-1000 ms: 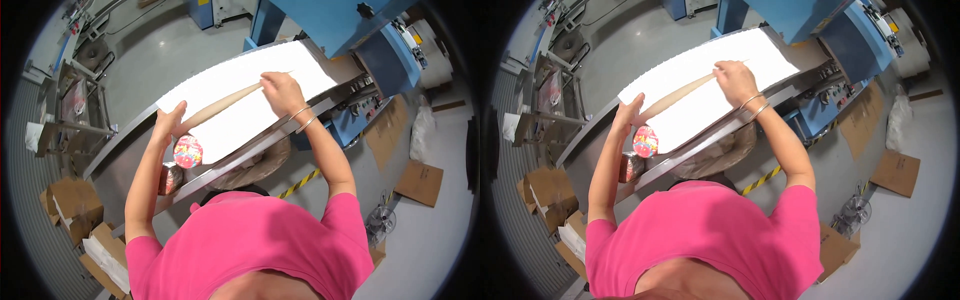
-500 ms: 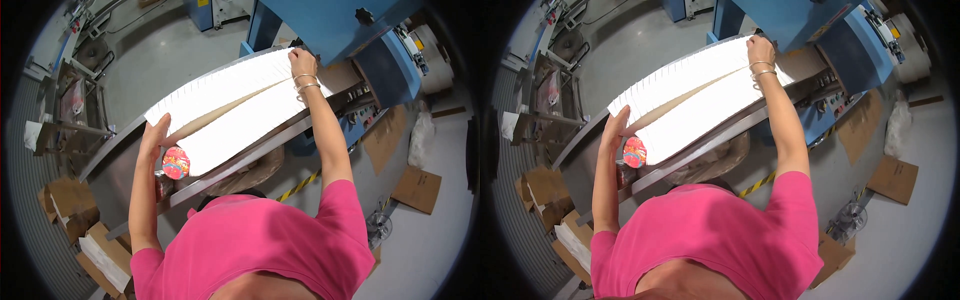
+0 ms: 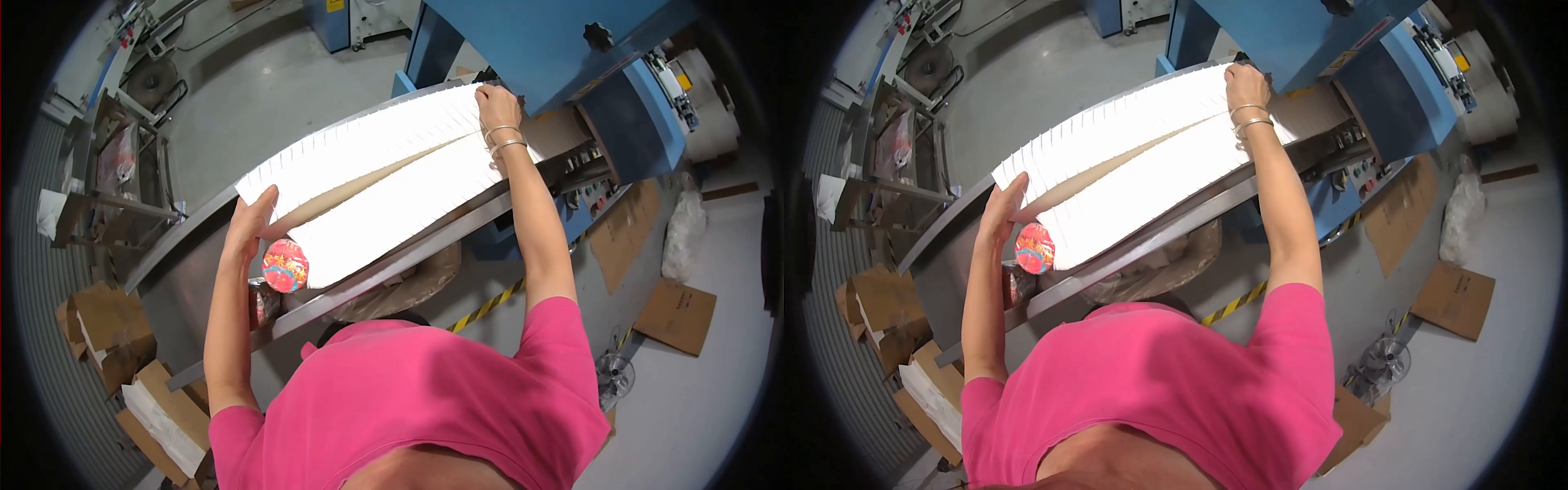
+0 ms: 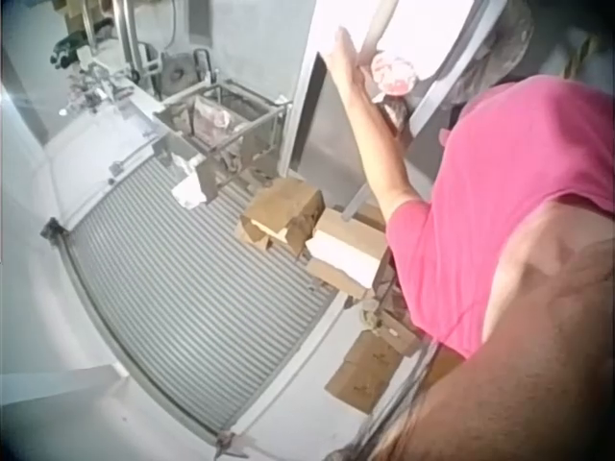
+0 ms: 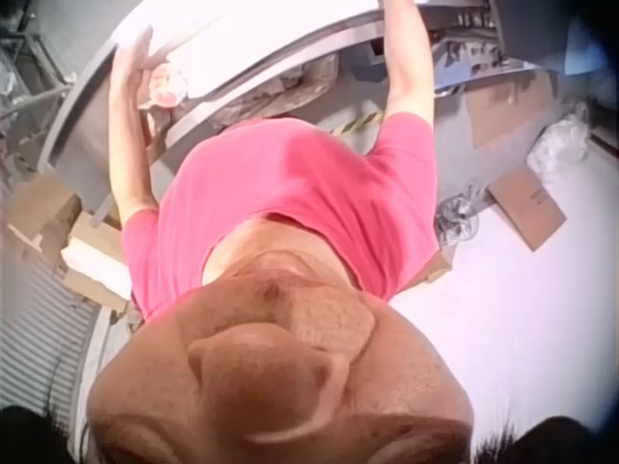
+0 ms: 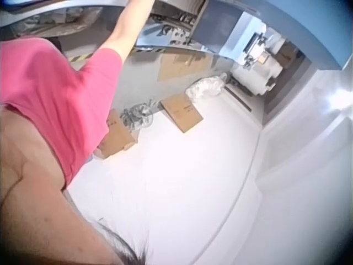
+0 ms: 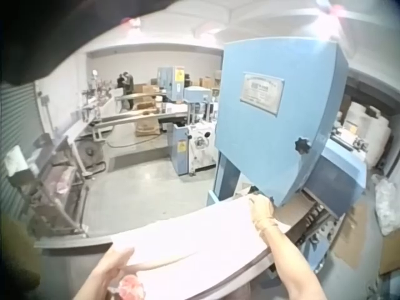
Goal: Placing stacks of white napkins onto a conveyor belt for processing in an industrial facility.
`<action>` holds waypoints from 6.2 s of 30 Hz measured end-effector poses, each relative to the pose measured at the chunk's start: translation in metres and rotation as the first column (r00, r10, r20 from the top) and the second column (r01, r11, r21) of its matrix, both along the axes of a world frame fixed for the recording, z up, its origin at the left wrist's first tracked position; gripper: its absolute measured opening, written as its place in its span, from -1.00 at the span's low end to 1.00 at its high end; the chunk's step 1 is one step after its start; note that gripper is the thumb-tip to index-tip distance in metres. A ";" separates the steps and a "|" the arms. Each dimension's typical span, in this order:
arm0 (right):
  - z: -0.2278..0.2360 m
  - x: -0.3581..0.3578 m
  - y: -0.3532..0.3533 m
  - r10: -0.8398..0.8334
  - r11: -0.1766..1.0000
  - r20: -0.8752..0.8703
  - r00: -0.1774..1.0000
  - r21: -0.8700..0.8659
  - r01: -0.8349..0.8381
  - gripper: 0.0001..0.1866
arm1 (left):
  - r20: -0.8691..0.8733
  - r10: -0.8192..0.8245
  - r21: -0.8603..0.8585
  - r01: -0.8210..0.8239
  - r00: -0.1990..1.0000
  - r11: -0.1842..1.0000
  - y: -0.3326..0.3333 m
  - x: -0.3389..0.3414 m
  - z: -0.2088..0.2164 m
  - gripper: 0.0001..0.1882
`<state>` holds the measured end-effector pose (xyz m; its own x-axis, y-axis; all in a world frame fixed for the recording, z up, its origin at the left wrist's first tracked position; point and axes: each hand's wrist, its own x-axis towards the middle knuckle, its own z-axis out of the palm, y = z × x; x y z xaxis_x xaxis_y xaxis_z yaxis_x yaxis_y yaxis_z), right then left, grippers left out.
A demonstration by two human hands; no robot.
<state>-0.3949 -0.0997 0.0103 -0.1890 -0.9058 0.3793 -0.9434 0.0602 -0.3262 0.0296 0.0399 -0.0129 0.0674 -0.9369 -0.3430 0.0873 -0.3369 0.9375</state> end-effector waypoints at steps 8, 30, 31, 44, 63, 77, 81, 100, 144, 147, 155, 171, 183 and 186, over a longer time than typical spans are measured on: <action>-0.006 -0.002 -0.011 -0.039 0.999 -0.058 0.998 -0.016 0.038 -0.84 | 0.005 -0.024 -0.004 0.024 1.000 1.000 -0.001 0.004 -0.002 -0.39; 0.005 0.015 0.003 0.161 0.963 -0.420 0.893 0.266 -0.048 -0.19 | 0.041 -0.042 0.058 0.040 0.998 0.998 -0.009 0.017 -0.009 -0.34; 0.002 0.023 0.002 0.159 0.965 -0.393 0.906 0.255 -0.059 -0.20 | 0.033 -0.063 0.073 0.061 0.997 0.995 -0.009 0.017 -0.007 -0.30; 0.000 0.275 0.086 0.303 0.921 -0.245 0.921 0.323 -0.217 -0.23 | 0.088 0.114 0.048 -0.118 0.990 0.992 0.094 0.245 -0.004 -0.33; 0.038 0.381 0.256 0.481 0.877 -0.447 0.754 0.244 -0.414 -0.45 | 0.169 0.068 0.169 -0.097 0.983 0.981 0.155 0.396 -0.005 -0.24; 0.023 0.366 0.288 0.705 0.709 0.165 0.690 -0.163 -0.686 -0.24 | 0.134 0.019 0.299 -0.058 0.991 0.953 0.153 0.432 -0.022 -0.20; 0.080 0.298 0.246 0.599 0.797 0.300 0.742 -0.139 -0.588 -0.22 | 0.209 0.099 0.295 -0.159 0.973 0.942 0.156 0.414 -0.011 -0.23; 0.019 0.094 0.049 0.626 0.751 -0.134 0.768 0.370 -0.548 -0.22 | 0.175 0.173 0.285 -0.218 0.969 0.933 0.159 0.420 -0.019 -0.26; 0.006 0.460 0.175 0.003 0.566 0.774 0.633 0.521 -0.639 -0.49 | 0.026 0.159 -0.009 -0.158 0.987 0.987 0.171 0.384 0.006 -0.50; -0.002 0.465 0.191 0.100 0.604 0.776 0.622 0.450 -0.658 -0.52 | -0.075 0.157 -0.088 -0.164 0.985 0.983 0.190 0.392 0.003 -0.56; -0.005 0.501 0.250 0.093 0.699 0.896 0.434 0.252 -0.670 -0.57 | -0.040 0.159 -0.237 -0.164 0.987 0.958 0.238 0.431 0.015 -0.51; 0.051 0.713 0.241 0.179 0.860 0.895 0.409 0.060 -0.507 -0.47 | -0.027 0.042 -0.412 -0.049 0.999 0.910 0.166 0.658 0.049 -0.25; 0.039 0.761 0.093 0.160 0.974 0.912 0.378 -0.082 -0.213 -0.52 | -0.002 -0.084 -0.500 0.071 0.996 0.863 -0.061 0.711 0.048 -0.30; 0.038 0.741 0.024 0.139 0.983 0.850 0.507 -0.054 -0.177 -0.54 | -0.049 -0.129 -0.452 0.093 0.990 0.887 -0.142 0.704 0.060 -0.36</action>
